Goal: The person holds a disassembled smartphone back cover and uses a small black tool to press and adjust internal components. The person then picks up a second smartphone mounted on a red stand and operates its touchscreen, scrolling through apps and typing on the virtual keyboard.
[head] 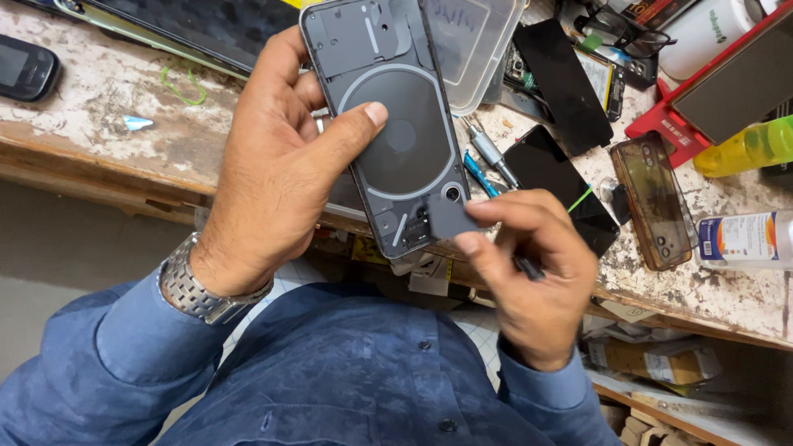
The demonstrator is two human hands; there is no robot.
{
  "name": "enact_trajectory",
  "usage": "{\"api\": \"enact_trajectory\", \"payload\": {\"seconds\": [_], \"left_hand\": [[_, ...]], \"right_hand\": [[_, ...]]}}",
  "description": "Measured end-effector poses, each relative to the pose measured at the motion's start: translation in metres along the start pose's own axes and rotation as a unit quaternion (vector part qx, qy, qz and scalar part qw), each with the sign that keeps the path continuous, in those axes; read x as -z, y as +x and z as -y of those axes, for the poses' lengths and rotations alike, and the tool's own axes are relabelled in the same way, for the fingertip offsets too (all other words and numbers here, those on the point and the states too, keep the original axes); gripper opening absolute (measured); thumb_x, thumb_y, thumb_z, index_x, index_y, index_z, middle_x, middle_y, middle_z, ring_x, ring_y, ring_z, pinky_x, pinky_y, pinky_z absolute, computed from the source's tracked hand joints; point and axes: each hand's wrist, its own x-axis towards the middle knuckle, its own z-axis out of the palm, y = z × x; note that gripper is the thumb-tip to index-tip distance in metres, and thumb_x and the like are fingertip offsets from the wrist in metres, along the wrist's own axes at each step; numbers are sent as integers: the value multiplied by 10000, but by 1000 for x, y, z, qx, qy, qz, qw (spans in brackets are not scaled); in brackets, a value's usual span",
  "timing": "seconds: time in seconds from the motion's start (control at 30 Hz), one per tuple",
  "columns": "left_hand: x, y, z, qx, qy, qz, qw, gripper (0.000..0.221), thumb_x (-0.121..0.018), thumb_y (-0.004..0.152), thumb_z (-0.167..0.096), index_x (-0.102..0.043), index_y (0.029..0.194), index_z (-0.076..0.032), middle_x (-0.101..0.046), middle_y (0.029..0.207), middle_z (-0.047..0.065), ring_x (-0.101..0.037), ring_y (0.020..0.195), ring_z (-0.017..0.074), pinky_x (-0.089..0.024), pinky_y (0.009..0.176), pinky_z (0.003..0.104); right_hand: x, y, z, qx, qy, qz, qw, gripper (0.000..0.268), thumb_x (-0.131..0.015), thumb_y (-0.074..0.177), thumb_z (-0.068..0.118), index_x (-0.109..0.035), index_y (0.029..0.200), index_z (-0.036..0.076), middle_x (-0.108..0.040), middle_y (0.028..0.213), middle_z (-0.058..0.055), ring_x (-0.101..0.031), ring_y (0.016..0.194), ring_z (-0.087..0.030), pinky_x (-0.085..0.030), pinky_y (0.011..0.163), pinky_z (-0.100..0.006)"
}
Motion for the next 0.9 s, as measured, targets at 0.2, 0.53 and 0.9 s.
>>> {"api": "enact_trajectory", "payload": {"seconds": [0.2,0.53,0.9], "left_hand": [[0,1,0,0,-5,-1,1000,500,-622,1090,42,-363,1517,28,-633,1357,173,-660,1245,164,-605,1093,297],[-4,2,-1,-3,-7,2,1000,497,-625,1089,48,-361,1510,25,-638,1356,171,-660,1237,162,-600,1081,287],[-7,3,-3,5,-10,-8,1000,503,-608,1078,29,-366,1519,24,-634,1399,166,-660,1297,187,-617,1117,324]], "right_hand": [[12,-5,-6,-47,21,-45,998,284,-795,928,-62,-706,1193,-11,-676,946,12,-570,782,-26,-433,708,-183],[-3,4,14,15,-54,42,998,254,-825,865,3,-736,1102,14,-686,1015,-47,-550,744,-37,-439,671,-185],[-4,6,2,163,-184,-6,969,177,-830,930,33,-718,1067,27,-708,1015,-87,-667,876,-145,-514,740,-237]]}}
